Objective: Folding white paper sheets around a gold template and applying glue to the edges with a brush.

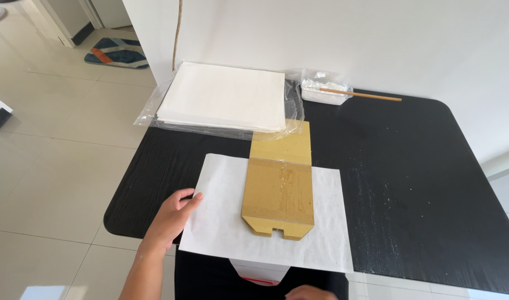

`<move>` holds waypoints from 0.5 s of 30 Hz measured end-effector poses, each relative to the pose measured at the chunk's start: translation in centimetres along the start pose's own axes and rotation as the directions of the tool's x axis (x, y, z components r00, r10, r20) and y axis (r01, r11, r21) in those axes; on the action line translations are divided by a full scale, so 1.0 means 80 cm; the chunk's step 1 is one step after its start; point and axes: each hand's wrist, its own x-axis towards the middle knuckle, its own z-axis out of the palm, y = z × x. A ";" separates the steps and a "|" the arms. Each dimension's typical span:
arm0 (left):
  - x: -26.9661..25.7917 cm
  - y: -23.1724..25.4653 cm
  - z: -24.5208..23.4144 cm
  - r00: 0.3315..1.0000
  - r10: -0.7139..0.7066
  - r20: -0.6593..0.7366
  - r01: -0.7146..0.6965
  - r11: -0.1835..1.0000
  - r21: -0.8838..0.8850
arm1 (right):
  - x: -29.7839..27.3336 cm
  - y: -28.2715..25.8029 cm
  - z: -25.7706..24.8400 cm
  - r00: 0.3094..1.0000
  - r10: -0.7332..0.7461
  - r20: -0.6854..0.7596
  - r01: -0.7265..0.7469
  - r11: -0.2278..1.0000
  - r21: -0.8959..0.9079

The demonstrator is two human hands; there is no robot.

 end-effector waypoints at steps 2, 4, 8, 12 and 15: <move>0.004 0.006 0.002 0.989 0.114 -0.097 -0.092 0.975 0.202 | 0.100 -0.191 -0.066 0.999 -0.034 0.014 0.033 0.998 0.051; 0.008 0.014 0.004 0.989 0.113 -0.099 -0.086 0.967 0.239 | 0.136 -0.233 -0.089 0.998 0.063 0.024 -0.061 0.993 -0.102; 0.044 0.009 0.005 0.985 0.155 -0.078 -0.113 0.914 0.390 | 0.193 -0.252 -0.080 0.881 0.430 0.195 -0.304 0.832 -0.463; 0.049 0.017 0.005 0.988 0.136 -0.077 -0.104 0.941 0.321 | 0.186 -0.224 -0.049 0.917 0.328 0.227 -0.140 0.798 -0.587; 0.061 0.012 0.004 0.991 0.105 -0.079 -0.072 0.937 0.341 | 0.179 -0.198 -0.037 0.968 0.186 0.167 -0.056 0.811 -0.582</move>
